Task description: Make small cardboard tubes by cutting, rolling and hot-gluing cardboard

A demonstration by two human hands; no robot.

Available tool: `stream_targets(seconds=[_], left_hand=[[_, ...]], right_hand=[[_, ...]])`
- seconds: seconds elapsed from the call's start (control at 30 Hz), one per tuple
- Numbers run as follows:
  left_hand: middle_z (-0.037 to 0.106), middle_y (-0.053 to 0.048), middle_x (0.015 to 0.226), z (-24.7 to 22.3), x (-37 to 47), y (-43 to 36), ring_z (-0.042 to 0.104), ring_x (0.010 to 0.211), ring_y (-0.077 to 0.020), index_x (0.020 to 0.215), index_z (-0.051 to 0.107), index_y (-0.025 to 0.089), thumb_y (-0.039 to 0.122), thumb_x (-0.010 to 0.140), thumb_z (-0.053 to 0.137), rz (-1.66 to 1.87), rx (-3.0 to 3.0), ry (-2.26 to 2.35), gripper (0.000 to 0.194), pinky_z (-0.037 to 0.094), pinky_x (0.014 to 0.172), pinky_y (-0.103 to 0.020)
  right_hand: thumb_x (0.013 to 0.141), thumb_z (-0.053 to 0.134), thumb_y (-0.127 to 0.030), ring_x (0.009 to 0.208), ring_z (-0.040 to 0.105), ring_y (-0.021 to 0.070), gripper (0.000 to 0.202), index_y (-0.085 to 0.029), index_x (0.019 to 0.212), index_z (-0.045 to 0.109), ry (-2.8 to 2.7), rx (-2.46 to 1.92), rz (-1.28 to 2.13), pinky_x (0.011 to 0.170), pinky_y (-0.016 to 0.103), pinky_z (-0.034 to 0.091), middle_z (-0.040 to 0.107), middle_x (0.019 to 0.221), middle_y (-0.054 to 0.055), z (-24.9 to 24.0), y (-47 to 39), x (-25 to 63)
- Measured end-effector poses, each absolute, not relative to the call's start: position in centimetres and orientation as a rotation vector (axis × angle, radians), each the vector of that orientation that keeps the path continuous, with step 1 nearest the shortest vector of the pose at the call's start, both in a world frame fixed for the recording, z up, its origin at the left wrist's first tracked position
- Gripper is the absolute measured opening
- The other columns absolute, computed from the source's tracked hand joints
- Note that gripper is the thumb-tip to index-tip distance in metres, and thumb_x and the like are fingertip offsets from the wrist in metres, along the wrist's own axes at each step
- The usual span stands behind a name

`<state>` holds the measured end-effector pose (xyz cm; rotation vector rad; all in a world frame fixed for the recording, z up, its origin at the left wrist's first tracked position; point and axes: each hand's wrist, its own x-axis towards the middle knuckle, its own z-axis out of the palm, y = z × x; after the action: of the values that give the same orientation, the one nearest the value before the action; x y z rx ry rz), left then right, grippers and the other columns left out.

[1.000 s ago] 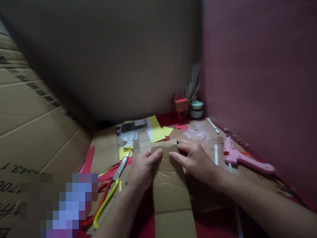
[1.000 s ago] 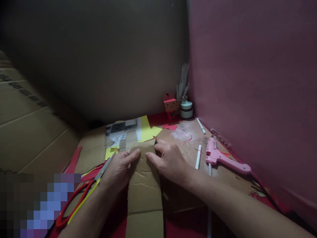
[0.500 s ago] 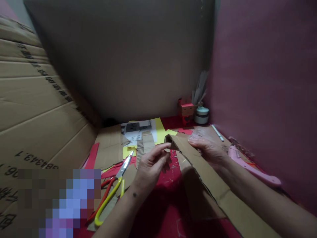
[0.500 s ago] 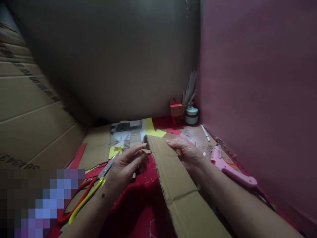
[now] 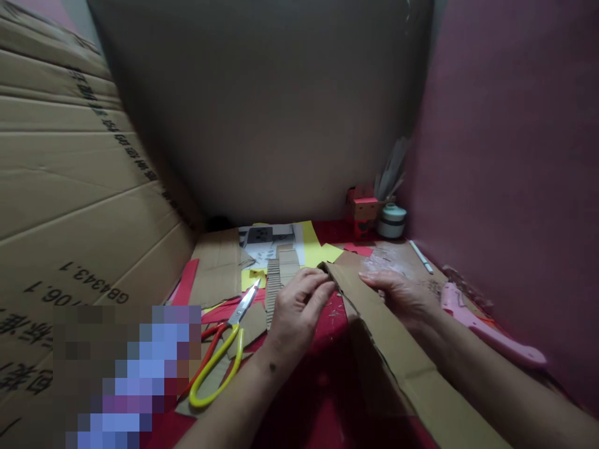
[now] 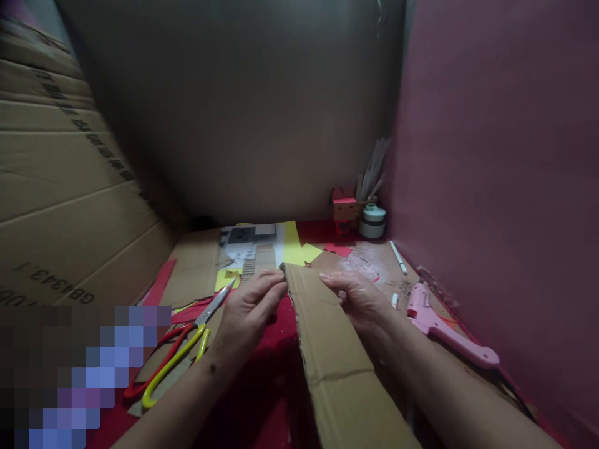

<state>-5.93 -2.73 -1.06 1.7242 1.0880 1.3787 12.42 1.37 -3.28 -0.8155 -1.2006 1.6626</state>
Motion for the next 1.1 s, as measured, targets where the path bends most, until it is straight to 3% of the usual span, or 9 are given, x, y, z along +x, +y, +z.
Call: stream_targets(seconds=[0.07, 0.13, 0.27, 0.37, 0.53, 0.67, 0.83, 1.0, 1.1], left_hand=[[0.058, -0.003, 0.064, -0.9, -6.1, -2.7, 0.048, 0.052, -0.0115, 0.067, 0.066, 0.016, 0.041, 0.085, 0.047, 1.259, 1.557, 1.127, 0.037, 0.039, 0.055, -0.024], [0.052, 0.001, 0.051, -0.7, -6.2, -2.5, 0.044, 0.045, -0.0098, 0.065, 0.063, 0.015, 0.047, 0.084, 0.047, 1.171, 1.445, 1.122, 0.04, 0.038, 0.051, -0.023], [0.066, -0.003, 0.07, -0.8, -6.1, -2.2, 0.059, 0.065, -0.0147, 0.078, 0.067, 0.014, 0.034, 0.071, 0.068, 1.122, 1.292, 1.018, 0.022, 0.045, 0.063, -0.025], [0.07, -0.007, 0.082, -1.1, -6.0, -2.1, 0.063, 0.075, -0.0187, 0.089, 0.069, 0.012, 0.025, 0.07, 0.067, 1.14, 1.185, 0.973, 0.023, 0.047, 0.071, -0.029], [0.072, -0.007, 0.08, -1.4, -5.8, -2.1, 0.064, 0.075, -0.0183, 0.092, 0.071, 0.012, 0.019, 0.069, 0.067, 1.246, 1.134, 0.983, 0.024, 0.049, 0.069, -0.027], [0.073, -0.008, 0.076, -1.5, -6.0, -2.0, 0.064, 0.063, -0.016, 0.093, 0.071, 0.011, 0.019, 0.068, 0.069, 1.241, 1.039, 0.969, 0.026, 0.049, 0.059, -0.025], [0.073, -0.008, 0.076, -1.6, -6.3, -1.9, 0.065, 0.062, -0.017, 0.095, 0.07, 0.012, 0.022, 0.068, 0.071, 1.25, 0.979, 0.905, 0.029, 0.051, 0.06, -0.027], [0.072, -0.01, 0.075, -1.5, -7.1, -1.2, 0.066, 0.062, -0.0181, 0.093, 0.069, 0.008, 0.019, 0.066, 0.072, 1.166, 0.873, 0.813, 0.029, 0.052, 0.06, -0.027], [0.07, -0.008, 0.07, -1.5, -7.7, -0.6, 0.065, 0.057, -0.0154, 0.093, 0.068, 0.007, 0.014, 0.067, 0.069, 1.102, 0.747, 0.773, 0.026, 0.052, 0.059, -0.025]], right_hand=[[0.065, 0.069, -0.026, 0.049, 0.055, 0.011, 0.014, -0.013, 0.063, 0.063, -1.023, -0.822, 1.768, 0.049, 0.022, 0.045, 0.06, 0.054, 0.001, -3.3, 1.1, 12.1], [0.062, 0.072, -0.026, 0.049, 0.055, 0.0112, 0.016, -0.014, 0.062, 0.063, -0.994, -0.821, 1.742, 0.05, 0.022, 0.045, 0.06, 0.053, 0.001, -3.3, 1.0, 11.8], [0.064, 0.073, -0.03, 0.048, 0.053, 0.0106, 0.018, -0.015, 0.066, 0.065, -1.068, -0.829, 1.612, 0.053, 0.024, 0.045, 0.063, 0.057, 0.001, -3.5, 0.6, 11.1], [0.069, 0.07, -0.033, 0.055, 0.056, 0.012, 0.017, -0.016, 0.07, 0.066, -1.157, -0.829, 1.49, 0.058, 0.026, 0.045, 0.065, 0.063, 0.002, -3.5, 0.2, 10.6], [0.073, 0.065, -0.033, 0.069, 0.059, 0.0156, 0.017, -0.018, 0.082, 0.068, -1.275, -0.84, 1.299, 0.066, 0.029, 0.046, 0.068, 0.075, 0.003, -3.1, -0.5, 10.2], [0.075, 0.063, -0.032, 0.075, 0.059, 0.0165, 0.019, -0.017, 0.085, 0.067, -1.377, -0.859, 1.265, 0.069, 0.03, 0.046, 0.067, 0.079, 0.003, -2.2, -0.8, 10.2], [0.07, 0.067, -0.027, 0.079, 0.059, 0.0174, 0.017, -0.017, 0.083, 0.065, -1.423, -0.846, 1.269, 0.071, 0.031, 0.046, 0.066, 0.083, 0.003, -1.2, -1.3, 10.0], [0.077, 0.061, -0.03, 0.062, 0.051, 0.0113, 0.014, -0.018, 0.07, 0.063, -1.403, -0.834, 1.033, 0.058, 0.026, 0.042, 0.057, 0.068, -0.001, -1.1, -1.4, 10.2], [0.077, 0.059, -0.021, 0.064, 0.05, 0.01, 0.008, -0.022, 0.084, 0.064, -1.34, -0.712, 0.982, 0.059, 0.024, 0.042, 0.057, 0.077, -0.001, -1.3, -0.9, 10.7]])
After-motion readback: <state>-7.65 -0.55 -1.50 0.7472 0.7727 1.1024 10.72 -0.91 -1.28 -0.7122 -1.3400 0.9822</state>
